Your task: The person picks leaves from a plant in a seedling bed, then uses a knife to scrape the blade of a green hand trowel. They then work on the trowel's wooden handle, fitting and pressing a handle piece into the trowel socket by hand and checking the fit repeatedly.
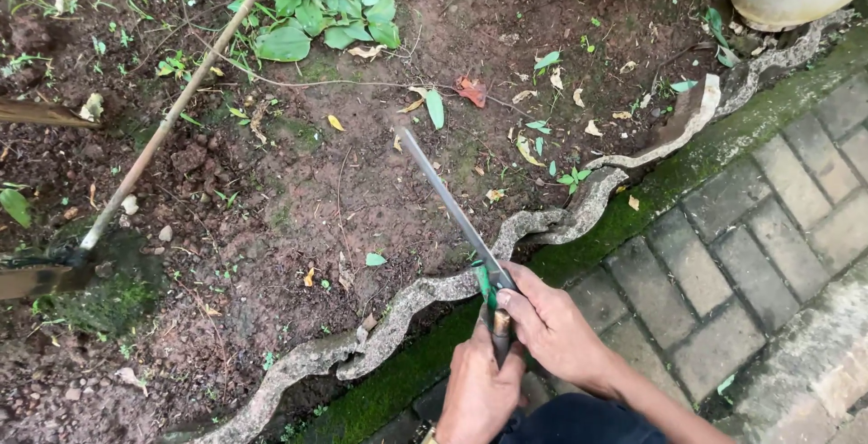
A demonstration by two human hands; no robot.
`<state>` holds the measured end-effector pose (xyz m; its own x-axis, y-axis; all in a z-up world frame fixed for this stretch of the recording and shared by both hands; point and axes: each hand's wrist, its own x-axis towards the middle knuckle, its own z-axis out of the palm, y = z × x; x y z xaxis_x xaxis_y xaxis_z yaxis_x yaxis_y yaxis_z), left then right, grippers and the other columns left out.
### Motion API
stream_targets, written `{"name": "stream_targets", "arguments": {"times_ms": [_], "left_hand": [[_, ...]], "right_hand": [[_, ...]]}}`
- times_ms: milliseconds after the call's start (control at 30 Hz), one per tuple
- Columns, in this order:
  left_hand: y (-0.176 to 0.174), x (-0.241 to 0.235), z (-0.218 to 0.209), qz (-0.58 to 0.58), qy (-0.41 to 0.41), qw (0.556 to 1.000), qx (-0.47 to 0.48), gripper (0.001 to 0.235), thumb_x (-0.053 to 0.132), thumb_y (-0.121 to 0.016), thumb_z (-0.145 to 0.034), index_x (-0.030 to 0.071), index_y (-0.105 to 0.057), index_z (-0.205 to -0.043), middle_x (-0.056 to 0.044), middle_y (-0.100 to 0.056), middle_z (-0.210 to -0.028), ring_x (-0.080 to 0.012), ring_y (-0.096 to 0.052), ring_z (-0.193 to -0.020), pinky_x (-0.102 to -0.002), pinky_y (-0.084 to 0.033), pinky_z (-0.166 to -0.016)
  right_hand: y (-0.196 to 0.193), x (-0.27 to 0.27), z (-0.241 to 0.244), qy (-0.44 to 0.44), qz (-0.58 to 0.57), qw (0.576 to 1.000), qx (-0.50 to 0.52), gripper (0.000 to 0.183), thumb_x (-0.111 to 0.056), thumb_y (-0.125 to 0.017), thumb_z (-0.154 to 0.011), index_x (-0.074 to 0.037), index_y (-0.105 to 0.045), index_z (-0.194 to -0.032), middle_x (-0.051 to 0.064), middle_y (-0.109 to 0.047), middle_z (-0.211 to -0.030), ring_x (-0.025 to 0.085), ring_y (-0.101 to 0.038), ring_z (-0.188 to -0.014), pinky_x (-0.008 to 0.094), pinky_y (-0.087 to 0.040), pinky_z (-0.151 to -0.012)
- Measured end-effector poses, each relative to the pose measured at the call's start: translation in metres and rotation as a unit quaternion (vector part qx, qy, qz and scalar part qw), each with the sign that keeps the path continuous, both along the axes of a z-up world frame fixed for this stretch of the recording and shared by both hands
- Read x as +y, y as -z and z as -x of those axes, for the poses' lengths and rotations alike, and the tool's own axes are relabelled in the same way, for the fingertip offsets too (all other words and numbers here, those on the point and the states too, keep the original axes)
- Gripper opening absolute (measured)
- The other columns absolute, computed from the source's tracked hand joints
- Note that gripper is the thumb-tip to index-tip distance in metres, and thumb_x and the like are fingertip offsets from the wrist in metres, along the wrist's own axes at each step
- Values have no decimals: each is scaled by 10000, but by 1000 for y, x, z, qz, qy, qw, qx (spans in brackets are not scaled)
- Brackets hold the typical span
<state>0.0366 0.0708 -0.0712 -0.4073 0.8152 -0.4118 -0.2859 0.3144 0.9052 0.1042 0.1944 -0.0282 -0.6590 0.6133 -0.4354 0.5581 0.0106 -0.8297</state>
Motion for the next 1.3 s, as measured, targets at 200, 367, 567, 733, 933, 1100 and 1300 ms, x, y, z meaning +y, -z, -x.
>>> {"name": "stream_targets", "arguments": {"times_ms": [200, 367, 567, 733, 933, 1100, 1300], "left_hand": [[6, 4, -1, 23, 58, 994, 90, 759, 99, -663, -836, -68, -302, -1482, -258, -730, -846, -414, -750, -796, -451, -598, -719], [13, 3, 7, 21, 98, 992, 73, 654, 113, -669, -855, -59, -386, -1419, -213, -724, -776, -379, -753, -740, -424, -590, -658], [57, 6, -3, -59, 93, 992, 62, 577, 135, -704, -920, -134, -356, -1293, -138, -729, -810, -303, -770, -730, -382, -602, -632], [44, 12, 1, -63, 45, 995, 66, 741, 125, -691, -871, -164, -249, -1390, -200, -720, -809, -382, -742, -717, -435, -583, -612], [69, 8, -20, 7, 20, 993, 112, 739, 104, -676, -809, -80, -328, -1434, -254, -711, -837, -460, -712, -774, -491, -570, -656], [59, 10, -14, -21, 26, 995, 97, 675, 101, -636, -835, -68, -368, -1430, -241, -725, -837, -432, -727, -774, -473, -583, -664], [42, 15, -7, 38, 22, 998, 43, 794, 88, -624, -807, -41, -267, -1505, -216, -735, -777, -392, -752, -692, -437, -597, -616]], "right_hand": [[-9, 7, 9, -106, -118, 983, -96, 282, -206, -477, -1021, -47, -461, -1252, 119, -614, -697, 199, -600, -596, 397, -521, -570], [-50, 9, 44, -126, -57, 960, -242, 252, -248, -436, -1053, -19, -408, -951, 131, -621, -723, 217, -598, -533, 410, -521, -502], [-40, 14, 60, -95, 79, 950, -289, 259, -243, -412, -1061, -11, -408, -944, 155, -576, -711, 186, -588, -437, 341, -514, -390], [-17, 19, 50, -142, -45, 944, -293, 260, -207, -474, -1026, 29, -433, -923, 181, -568, -662, 356, -646, -574, 467, -530, -529], [-27, 37, 45, -217, -130, 920, -300, 247, -186, -506, -989, 46, -451, -923, 293, -630, -728, 480, -669, -775, 531, -504, -678], [-10, 39, 35, -239, -167, 910, -295, 267, -208, -520, -991, 41, -444, -929, 272, -627, -678, 460, -663, -682, 520, -509, -593], [-32, 23, 55, -156, -80, 937, -302, 331, -296, -509, -1024, 22, -467, -945, 240, -597, -604, 414, -655, -562, 506, -488, -510]]}}
